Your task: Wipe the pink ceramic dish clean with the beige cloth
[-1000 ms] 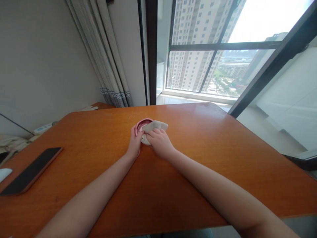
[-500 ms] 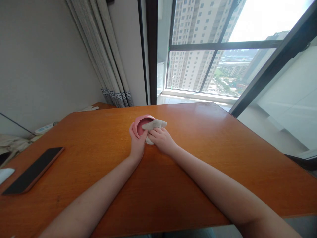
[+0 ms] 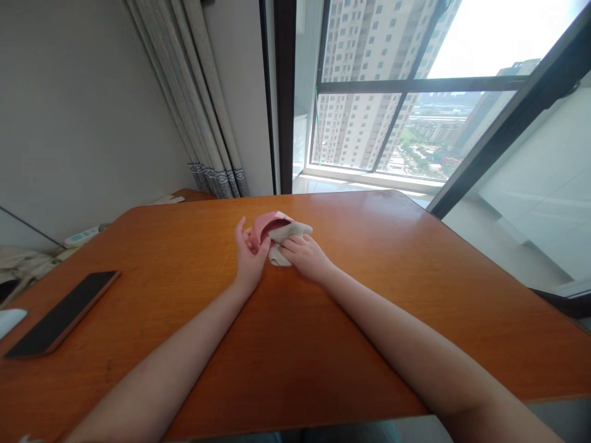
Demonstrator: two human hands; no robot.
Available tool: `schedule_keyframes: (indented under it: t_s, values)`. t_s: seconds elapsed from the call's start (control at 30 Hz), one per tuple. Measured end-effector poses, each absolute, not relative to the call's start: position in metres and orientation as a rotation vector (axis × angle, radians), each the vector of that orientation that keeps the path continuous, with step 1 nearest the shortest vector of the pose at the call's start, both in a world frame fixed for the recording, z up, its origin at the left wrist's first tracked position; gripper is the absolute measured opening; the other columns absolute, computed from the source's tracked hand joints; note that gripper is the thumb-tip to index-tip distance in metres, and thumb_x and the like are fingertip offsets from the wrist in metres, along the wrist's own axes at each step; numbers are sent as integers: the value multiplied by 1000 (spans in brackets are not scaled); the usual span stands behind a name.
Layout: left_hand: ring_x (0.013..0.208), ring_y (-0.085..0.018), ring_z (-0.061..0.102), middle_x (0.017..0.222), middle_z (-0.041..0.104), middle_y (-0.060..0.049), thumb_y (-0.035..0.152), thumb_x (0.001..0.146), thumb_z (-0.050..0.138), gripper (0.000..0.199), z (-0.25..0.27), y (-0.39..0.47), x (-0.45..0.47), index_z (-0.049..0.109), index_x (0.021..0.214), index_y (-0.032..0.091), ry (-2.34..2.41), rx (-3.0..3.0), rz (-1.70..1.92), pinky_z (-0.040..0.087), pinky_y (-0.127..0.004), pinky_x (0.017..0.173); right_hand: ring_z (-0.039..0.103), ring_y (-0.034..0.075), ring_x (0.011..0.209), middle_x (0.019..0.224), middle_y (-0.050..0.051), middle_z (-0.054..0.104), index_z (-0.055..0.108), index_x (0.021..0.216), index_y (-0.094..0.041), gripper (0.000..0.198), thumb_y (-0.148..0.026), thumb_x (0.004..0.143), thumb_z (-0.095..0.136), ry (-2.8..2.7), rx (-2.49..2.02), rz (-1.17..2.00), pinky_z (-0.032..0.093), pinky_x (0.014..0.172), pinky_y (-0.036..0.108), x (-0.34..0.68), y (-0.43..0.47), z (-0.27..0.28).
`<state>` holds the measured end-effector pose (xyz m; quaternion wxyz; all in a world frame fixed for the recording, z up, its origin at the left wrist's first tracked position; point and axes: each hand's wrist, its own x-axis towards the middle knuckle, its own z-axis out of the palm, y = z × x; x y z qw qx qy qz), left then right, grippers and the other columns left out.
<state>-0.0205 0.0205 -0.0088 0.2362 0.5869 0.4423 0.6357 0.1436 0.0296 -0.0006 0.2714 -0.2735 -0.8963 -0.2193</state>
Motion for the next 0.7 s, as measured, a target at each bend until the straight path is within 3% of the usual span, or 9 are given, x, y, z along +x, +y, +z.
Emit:
schedule_keyframes:
  t_s: [0.13, 0.23, 0.4, 0.57, 0.7]
  values:
    - [121, -21, 47, 130, 47, -10, 27, 76, 60, 59, -12, 19, -9, 35, 129, 20, 1191, 1482, 1813, 36, -34, 105, 45, 18, 84, 86, 6, 62, 62, 95, -16, 24, -18, 95, 38, -2365, -772, -567, 29, 66, 34, 139, 25, 0]
    - [121, -21, 47, 127, 50, -9, 19, 76, 51, 46, -11, 25, -20, 44, 122, 19, 1190, 1523, 1758, 34, -37, 107, 46, 18, 84, 88, 6, 62, 61, 99, -17, 25, -20, 96, 37, -2438, -724, -539, 30, 66, 33, 141, 25, 4]
    - [124, -23, 45, 130, 51, -9, 13, 70, 52, 52, -12, 32, -37, 47, 122, 19, 1258, 1746, 1604, 29, -41, 110, 46, 18, 86, 90, 6, 61, 61, 92, -18, 22, -19, 95, 39, -2544, -755, -516, 32, 67, 32, 147, 28, 5]
    - [121, -21, 48, 132, 47, -9, 25, 76, 59, 62, -27, 29, -22, 34, 132, 22, 1222, 1494, 1719, 38, -38, 104, 46, 20, 89, 90, 6, 63, 61, 92, -17, 18, -18, 93, 44, -2516, -822, -472, 32, 69, 34, 142, 29, 2]
    - [106, -20, 56, 115, 56, -6, 23, 75, 57, 47, -27, 29, -17, 44, 120, 22, 1232, 1416, 1668, 45, -37, 94, 46, 20, 88, 91, 7, 63, 61, 99, -17, 20, -20, 94, 42, -2493, -809, -476, 32, 68, 33, 144, 32, 2]
